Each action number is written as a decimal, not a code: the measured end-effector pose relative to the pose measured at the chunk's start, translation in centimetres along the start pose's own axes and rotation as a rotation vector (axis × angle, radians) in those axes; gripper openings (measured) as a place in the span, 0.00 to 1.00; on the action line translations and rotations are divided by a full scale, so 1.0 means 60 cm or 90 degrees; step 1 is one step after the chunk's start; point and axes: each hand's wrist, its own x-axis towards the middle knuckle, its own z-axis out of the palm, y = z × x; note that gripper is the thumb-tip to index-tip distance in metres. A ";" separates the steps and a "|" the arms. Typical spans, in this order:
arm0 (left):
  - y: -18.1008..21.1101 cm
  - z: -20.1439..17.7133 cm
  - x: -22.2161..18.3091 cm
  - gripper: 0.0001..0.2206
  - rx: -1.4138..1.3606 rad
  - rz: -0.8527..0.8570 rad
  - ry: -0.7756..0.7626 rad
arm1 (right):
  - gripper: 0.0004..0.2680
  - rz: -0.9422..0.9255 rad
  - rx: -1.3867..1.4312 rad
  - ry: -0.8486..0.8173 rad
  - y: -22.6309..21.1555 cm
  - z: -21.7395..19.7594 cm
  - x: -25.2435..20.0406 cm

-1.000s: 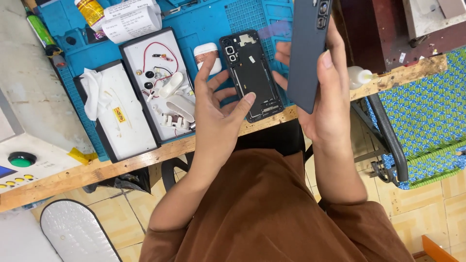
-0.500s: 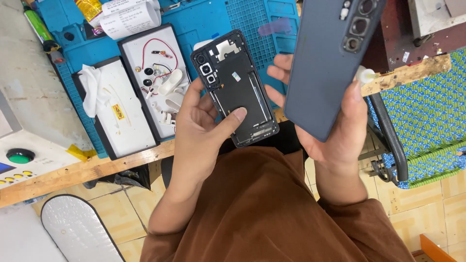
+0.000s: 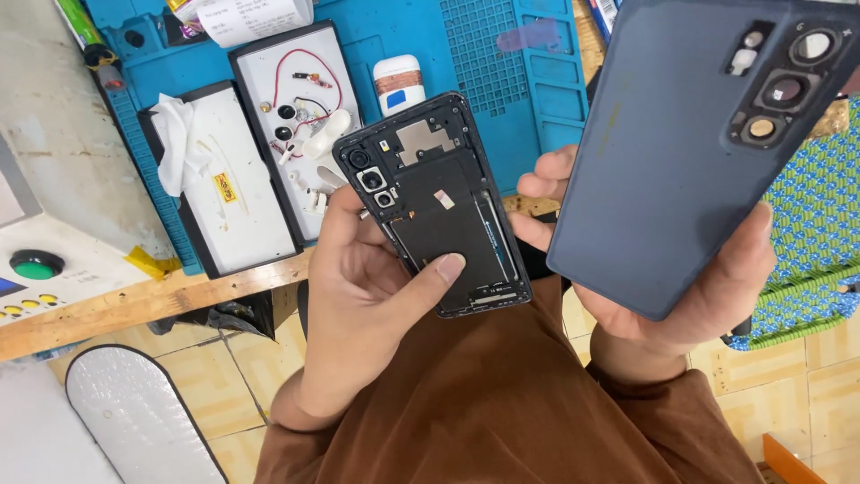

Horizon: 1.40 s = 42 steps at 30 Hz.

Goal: Securing the back cover of a smartphone using rubber bands after applying adhesive to ensure a proper bond.

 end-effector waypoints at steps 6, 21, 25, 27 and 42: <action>-0.012 -0.001 -0.003 0.30 -0.064 0.017 -0.024 | 0.38 -0.010 0.029 -0.033 0.004 -0.008 -0.007; -0.077 -0.015 0.003 0.30 -0.096 0.040 -0.097 | 0.20 -0.466 -1.171 -0.049 0.090 0.066 -0.004; -0.072 -0.017 0.000 0.29 -0.085 0.079 -0.126 | 0.18 -0.479 -1.242 -0.043 0.114 0.065 -0.004; -0.069 -0.017 0.001 0.29 -0.097 0.075 -0.128 | 0.18 -0.483 -1.242 -0.045 0.121 0.064 -0.003; -0.064 -0.013 0.000 0.26 -0.099 0.086 -0.111 | 0.16 -0.486 -1.277 -0.020 0.134 0.062 0.006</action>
